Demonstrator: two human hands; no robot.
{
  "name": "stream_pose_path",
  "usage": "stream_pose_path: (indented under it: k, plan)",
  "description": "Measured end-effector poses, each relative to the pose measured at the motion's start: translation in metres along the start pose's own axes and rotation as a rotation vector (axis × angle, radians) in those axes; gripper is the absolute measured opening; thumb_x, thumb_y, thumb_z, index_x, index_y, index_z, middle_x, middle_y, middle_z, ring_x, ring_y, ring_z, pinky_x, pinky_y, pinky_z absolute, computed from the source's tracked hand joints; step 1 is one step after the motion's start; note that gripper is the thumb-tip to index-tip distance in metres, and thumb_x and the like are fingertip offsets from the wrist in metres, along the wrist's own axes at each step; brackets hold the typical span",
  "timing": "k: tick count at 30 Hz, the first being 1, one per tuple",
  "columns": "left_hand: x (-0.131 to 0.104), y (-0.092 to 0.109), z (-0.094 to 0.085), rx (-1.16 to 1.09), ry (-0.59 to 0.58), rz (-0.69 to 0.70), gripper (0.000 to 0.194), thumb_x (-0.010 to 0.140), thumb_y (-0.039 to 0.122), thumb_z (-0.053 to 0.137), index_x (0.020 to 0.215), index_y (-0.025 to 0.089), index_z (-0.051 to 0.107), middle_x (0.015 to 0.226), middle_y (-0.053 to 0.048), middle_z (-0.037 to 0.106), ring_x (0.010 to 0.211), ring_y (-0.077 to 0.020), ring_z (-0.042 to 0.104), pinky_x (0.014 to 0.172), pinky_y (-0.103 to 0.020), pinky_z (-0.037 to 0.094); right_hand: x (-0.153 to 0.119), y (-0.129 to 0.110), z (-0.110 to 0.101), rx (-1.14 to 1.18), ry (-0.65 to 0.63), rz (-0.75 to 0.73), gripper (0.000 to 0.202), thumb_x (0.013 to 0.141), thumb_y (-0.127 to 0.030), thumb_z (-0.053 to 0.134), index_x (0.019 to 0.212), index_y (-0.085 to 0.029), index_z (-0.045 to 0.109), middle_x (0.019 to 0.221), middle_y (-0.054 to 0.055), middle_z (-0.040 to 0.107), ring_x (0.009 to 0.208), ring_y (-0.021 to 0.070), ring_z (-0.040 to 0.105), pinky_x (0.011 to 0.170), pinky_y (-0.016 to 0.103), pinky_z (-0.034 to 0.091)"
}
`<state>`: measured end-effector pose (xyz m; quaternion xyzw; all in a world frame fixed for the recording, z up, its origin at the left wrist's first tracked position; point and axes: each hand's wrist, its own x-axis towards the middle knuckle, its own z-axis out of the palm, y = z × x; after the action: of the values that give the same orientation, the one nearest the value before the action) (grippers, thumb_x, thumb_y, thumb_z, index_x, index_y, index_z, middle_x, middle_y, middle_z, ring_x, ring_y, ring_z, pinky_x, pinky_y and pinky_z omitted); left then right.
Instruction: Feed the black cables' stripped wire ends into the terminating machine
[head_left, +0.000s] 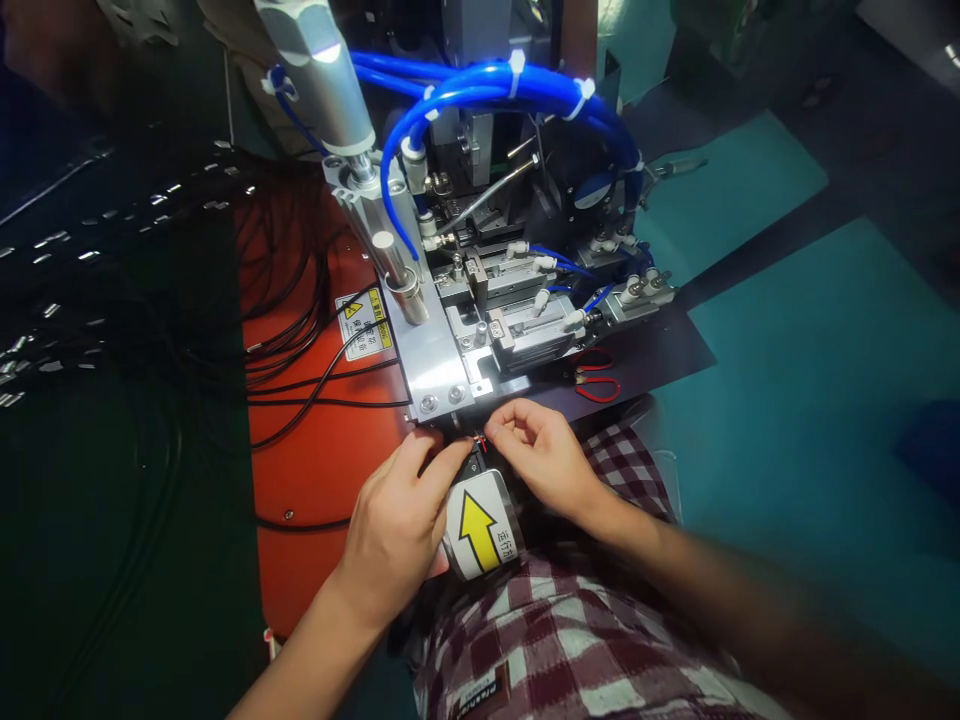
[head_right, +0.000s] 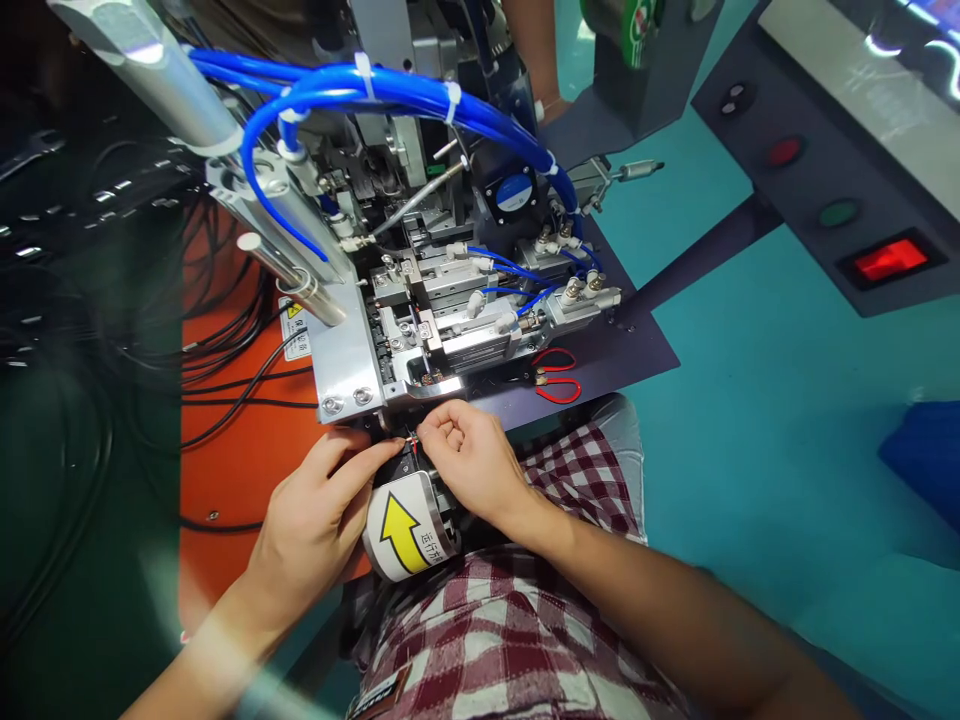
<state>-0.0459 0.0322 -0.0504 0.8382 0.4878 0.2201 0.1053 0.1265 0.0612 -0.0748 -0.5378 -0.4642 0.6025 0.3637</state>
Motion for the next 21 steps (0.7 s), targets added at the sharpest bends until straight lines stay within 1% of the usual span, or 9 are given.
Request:
stream_pose_path:
  k: [3, 6, 8, 11, 13, 14, 16, 19, 21]
  plan:
    - [0.0, 0.0, 0.0, 0.011, -0.007, 0.006, 0.027, 0.091, 0.013, 0.043, 0.109, 0.013, 0.063, 0.093, -0.01, 0.058, 0.082, -0.0197, 0.06, 0.067, -0.03, 0.053, 0.004, -0.002, 0.002, 0.124, -0.035, 0.149, 0.015, 0.078, -0.028, 0.055, 0.069, -0.016, 0.054, 0.046, -0.008, 0.041, 0.041, 0.0069, 0.035, 0.041, 0.02, 0.025]
    - [0.001, 0.0, 0.0, 0.007, 0.001, 0.009, 0.027, 0.092, 0.013, 0.042, 0.109, 0.012, 0.063, 0.093, -0.01, 0.058, 0.081, -0.0195, 0.06, 0.066, -0.029, 0.053, 0.007, -0.005, -0.004, 0.12, -0.117, 0.212, 0.017, 0.078, -0.027, 0.053, 0.065, -0.016, 0.054, 0.046, -0.007, 0.042, 0.039, 0.0066, 0.035, 0.041, 0.021, 0.024]
    - [0.001, 0.0, 0.0, -0.005, 0.007, 0.013, 0.027, 0.092, 0.014, 0.043, 0.11, 0.011, 0.063, 0.092, -0.011, 0.057, 0.08, -0.0194, 0.06, 0.066, -0.029, 0.053, 0.005, -0.007, -0.011, 0.014, -0.124, 0.17, 0.019, 0.079, -0.03, 0.054, 0.067, -0.015, 0.055, 0.051, -0.006, 0.045, 0.042, 0.0072, 0.037, 0.041, 0.021, 0.026]
    - [0.002, 0.0, -0.001, -0.007, 0.006, 0.014, 0.027, 0.091, 0.012, 0.044, 0.109, 0.01, 0.063, 0.093, -0.011, 0.058, 0.08, -0.02, 0.06, 0.067, -0.03, 0.053, 0.0, -0.009, -0.015, -0.17, -0.008, -0.01, 0.02, 0.085, -0.033, 0.053, 0.078, -0.016, 0.06, 0.06, -0.004, 0.05, 0.05, 0.0092, 0.041, 0.046, 0.022, 0.031]
    - [0.002, 0.001, -0.001, 0.001, 0.005, 0.013, 0.027, 0.09, 0.011, 0.044, 0.109, 0.01, 0.064, 0.093, -0.011, 0.058, 0.08, -0.0203, 0.061, 0.066, -0.03, 0.054, -0.003, -0.01, -0.012, -0.242, 0.012, -0.102, 0.019, 0.087, -0.032, 0.052, 0.082, -0.017, 0.061, 0.061, -0.003, 0.05, 0.053, 0.0098, 0.042, 0.05, 0.023, 0.032]
    - [0.002, 0.001, -0.001, 0.005, 0.004, 0.013, 0.028, 0.09, 0.01, 0.044, 0.109, 0.009, 0.064, 0.092, -0.011, 0.058, 0.079, -0.0203, 0.061, 0.065, -0.03, 0.054, -0.004, -0.01, -0.009, -0.264, 0.005, -0.117, 0.018, 0.086, -0.032, 0.053, 0.081, -0.017, 0.061, 0.06, -0.004, 0.049, 0.053, 0.0098, 0.042, 0.05, 0.023, 0.032]
    - [0.003, 0.001, -0.002, 0.011, 0.008, 0.017, 0.028, 0.089, 0.01, 0.044, 0.108, 0.009, 0.064, 0.09, -0.011, 0.057, 0.077, -0.02, 0.06, 0.062, -0.029, 0.054, -0.003, -0.01, -0.002, -0.273, 0.014, -0.1, 0.016, 0.084, -0.031, 0.057, 0.077, -0.017, 0.061, 0.056, -0.005, 0.045, 0.051, 0.0095, 0.04, 0.049, 0.023, 0.03]
    - [0.003, 0.0, -0.001, 0.016, 0.019, 0.028, 0.028, 0.089, 0.01, 0.043, 0.107, 0.008, 0.064, 0.09, -0.011, 0.058, 0.077, -0.0204, 0.061, 0.062, -0.03, 0.054, -0.001, -0.007, 0.008, -0.207, 0.078, -0.054, 0.015, 0.08, -0.03, 0.059, 0.075, -0.017, 0.061, 0.053, -0.007, 0.04, 0.048, 0.0088, 0.035, 0.047, 0.022, 0.028]
    - [0.003, 0.0, -0.001, 0.016, 0.022, 0.034, 0.028, 0.09, 0.01, 0.043, 0.107, 0.009, 0.064, 0.091, -0.012, 0.058, 0.078, -0.0209, 0.061, 0.064, -0.03, 0.054, 0.0, -0.005, 0.012, -0.162, 0.105, -0.049, 0.014, 0.08, -0.029, 0.059, 0.074, -0.017, 0.061, 0.053, -0.007, 0.039, 0.048, 0.0085, 0.034, 0.047, 0.022, 0.028]
